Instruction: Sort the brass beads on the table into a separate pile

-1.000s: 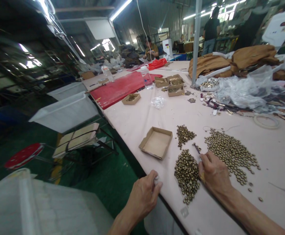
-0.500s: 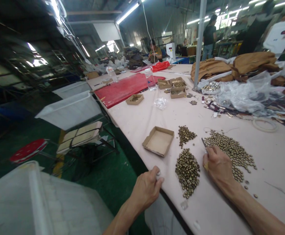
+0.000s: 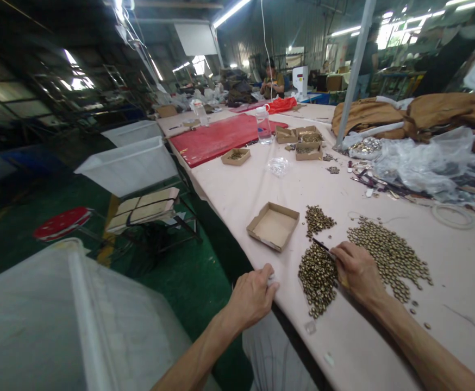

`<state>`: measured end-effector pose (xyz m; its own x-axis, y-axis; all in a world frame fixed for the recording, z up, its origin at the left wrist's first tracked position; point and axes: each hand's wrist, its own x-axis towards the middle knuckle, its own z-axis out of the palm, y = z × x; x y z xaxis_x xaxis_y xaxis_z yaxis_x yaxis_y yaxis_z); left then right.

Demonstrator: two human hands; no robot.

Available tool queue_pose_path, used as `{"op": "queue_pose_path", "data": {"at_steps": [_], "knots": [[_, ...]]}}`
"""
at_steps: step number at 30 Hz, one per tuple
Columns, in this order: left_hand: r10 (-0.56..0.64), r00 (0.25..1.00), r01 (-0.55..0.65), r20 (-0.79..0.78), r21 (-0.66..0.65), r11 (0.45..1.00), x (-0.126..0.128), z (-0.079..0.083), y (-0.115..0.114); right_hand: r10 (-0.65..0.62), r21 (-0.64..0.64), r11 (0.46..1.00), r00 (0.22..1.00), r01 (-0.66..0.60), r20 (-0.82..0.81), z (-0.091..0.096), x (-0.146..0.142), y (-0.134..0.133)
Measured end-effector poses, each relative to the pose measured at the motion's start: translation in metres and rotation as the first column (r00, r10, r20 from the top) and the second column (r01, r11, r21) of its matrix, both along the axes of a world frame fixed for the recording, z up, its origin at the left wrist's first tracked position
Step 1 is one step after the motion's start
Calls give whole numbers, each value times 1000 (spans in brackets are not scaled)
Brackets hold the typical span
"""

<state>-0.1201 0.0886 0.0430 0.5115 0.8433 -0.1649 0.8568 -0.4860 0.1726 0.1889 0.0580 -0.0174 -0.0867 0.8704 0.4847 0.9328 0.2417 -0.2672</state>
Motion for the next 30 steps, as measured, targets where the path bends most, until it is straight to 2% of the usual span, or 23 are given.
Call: {"op": "queue_pose_path", "data": {"at_steps": [6,12,19,30], "knots": [[6,1000,-6,2,-4,1000,2,4,-1,-58,-14,998,997,58,46,2,2,-2],[3,1000,-3,18,-13,1000,1,4,0,-18,-11,1000,998,18,61,6,-3,-1],[-3,1000,3,10,-9,1000,1,2,0,-78,-21,997,993,80,90,3,-1,-1],[-3,1000,3,6,-14,1000,0,2,0,-81,-22,996,991,84,102,2,-3,-2]]}}
